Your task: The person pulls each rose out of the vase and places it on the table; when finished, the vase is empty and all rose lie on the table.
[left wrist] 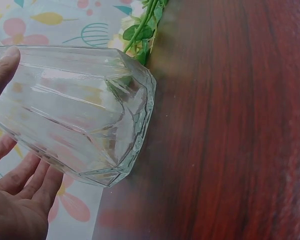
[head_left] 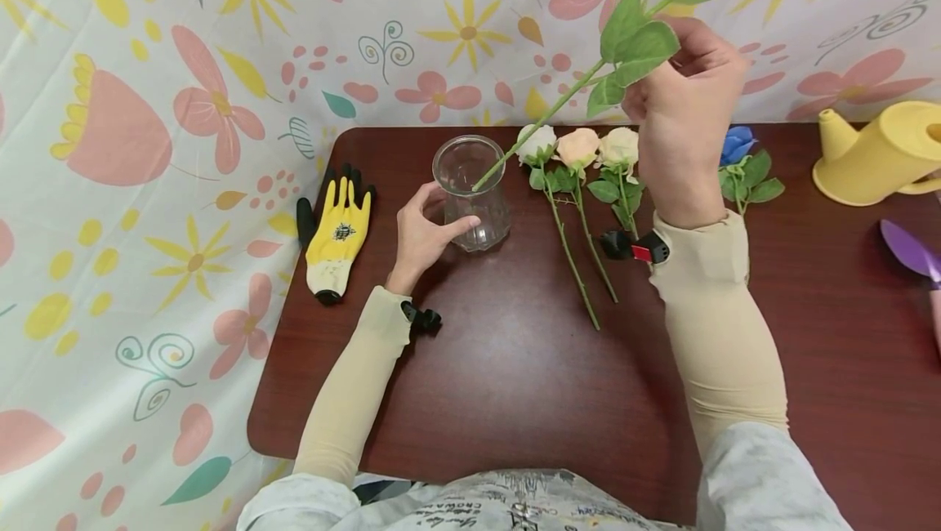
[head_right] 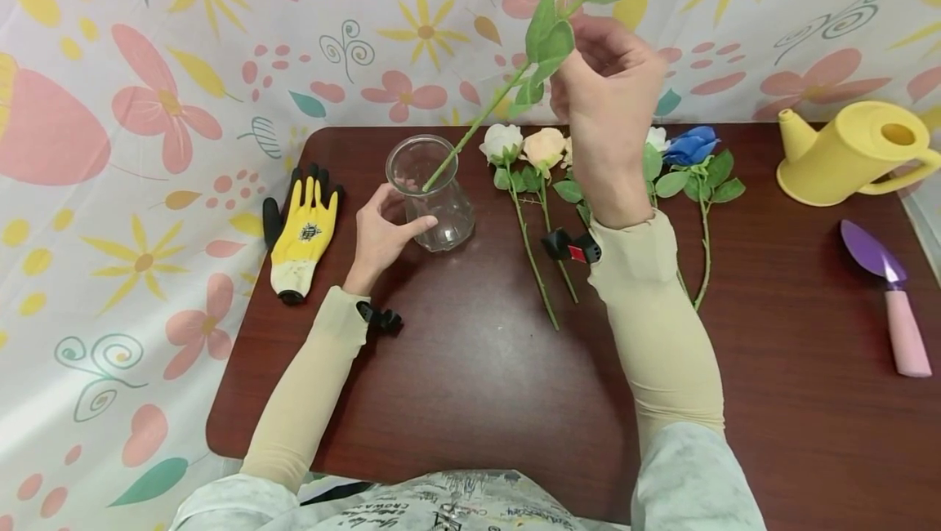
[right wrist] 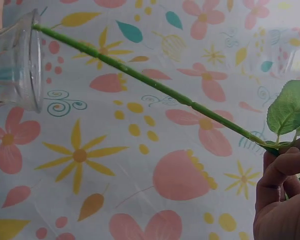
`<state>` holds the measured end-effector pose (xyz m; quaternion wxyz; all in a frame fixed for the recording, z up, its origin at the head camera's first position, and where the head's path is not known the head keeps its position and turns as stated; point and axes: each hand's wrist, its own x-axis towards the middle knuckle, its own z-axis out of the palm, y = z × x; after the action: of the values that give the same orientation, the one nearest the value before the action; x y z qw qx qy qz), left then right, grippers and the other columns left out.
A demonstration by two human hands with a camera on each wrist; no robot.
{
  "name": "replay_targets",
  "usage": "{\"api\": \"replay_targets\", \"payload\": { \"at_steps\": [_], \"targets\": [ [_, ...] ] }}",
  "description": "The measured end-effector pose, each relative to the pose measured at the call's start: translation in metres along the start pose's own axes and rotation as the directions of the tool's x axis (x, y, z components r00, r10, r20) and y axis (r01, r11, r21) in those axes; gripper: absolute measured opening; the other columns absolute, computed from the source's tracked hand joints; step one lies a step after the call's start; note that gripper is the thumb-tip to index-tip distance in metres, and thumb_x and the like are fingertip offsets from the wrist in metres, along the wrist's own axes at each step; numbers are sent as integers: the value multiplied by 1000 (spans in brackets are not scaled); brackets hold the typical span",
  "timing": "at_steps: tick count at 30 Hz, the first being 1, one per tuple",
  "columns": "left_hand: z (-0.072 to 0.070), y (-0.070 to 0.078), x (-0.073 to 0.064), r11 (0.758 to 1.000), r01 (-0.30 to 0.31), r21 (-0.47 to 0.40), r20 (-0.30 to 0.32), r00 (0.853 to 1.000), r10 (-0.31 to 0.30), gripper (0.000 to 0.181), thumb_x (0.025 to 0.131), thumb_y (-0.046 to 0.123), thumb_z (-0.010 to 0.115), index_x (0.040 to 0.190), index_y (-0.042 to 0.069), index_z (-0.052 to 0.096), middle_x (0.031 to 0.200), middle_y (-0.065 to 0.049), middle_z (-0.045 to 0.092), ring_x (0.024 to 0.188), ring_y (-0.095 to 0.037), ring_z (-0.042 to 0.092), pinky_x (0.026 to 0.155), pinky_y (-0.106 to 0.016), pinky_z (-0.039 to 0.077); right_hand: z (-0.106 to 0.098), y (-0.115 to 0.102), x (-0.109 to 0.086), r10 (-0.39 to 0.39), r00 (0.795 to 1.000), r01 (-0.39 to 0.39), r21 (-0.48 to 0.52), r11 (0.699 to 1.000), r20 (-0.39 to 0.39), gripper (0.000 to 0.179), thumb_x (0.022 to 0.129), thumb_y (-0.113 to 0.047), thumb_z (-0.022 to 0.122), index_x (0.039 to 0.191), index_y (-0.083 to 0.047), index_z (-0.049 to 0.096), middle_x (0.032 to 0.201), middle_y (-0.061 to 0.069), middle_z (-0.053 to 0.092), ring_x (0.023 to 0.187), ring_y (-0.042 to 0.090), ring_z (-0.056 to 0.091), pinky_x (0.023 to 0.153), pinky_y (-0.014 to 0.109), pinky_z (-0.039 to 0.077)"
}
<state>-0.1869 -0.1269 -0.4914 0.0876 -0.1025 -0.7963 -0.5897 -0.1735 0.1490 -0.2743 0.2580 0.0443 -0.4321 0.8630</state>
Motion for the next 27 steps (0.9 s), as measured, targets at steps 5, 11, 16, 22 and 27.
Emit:
{"api": "replay_targets", "payload": {
  "at_steps": [5,11,16,22,27],
  "targets": [
    [0,-1,0,1000,-4,8,-4,1000,4,65,79,22,100,137,14,72,129,-13,76,124,-28,73,110,-46,61,-2,-7,-2,-26,1000,26,-9,1000,6,15,85,19,61,82,13,73,56,10,58,43,13,25,48,25,12],
    [0,-1,0,1000,-5,6,-10,1000,5,66,78,22,101,137,14,72,129,-13,77,124,-28,74,110,-45,62,-8,-14,-4,-17,1000,18,-38,999,17,11,88,16,69,78,12,73,54,9,59,40,13,27,44,23,12],
    [0,-1,0,1000,-4,9,-14,1000,4,66,78,21,101,136,13,72,128,-13,77,123,-28,74,109,-44,62,-17,-12,-4,-1,999,3,-53,999,47,13,88,13,75,76,12,72,53,8,57,43,14,29,45,24,14],
    [1,-1,1,1000,1,0,-7,1000,-1,66,78,22,101,137,14,72,129,-14,77,123,-29,74,110,-46,62,-33,-6,-1,77,994,-66,-124,990,82,11,87,16,68,79,12,74,52,6,52,47,16,31,49,29,15],
    [1,-1,1,1000,-3,-15,-5,1000,3,66,78,20,100,138,13,72,129,-13,76,124,-28,74,111,-43,62,-46,1,2,168,982,-146,-231,962,81,18,88,14,61,84,10,77,55,4,55,48,14,36,48,27,16]
  ]
}}
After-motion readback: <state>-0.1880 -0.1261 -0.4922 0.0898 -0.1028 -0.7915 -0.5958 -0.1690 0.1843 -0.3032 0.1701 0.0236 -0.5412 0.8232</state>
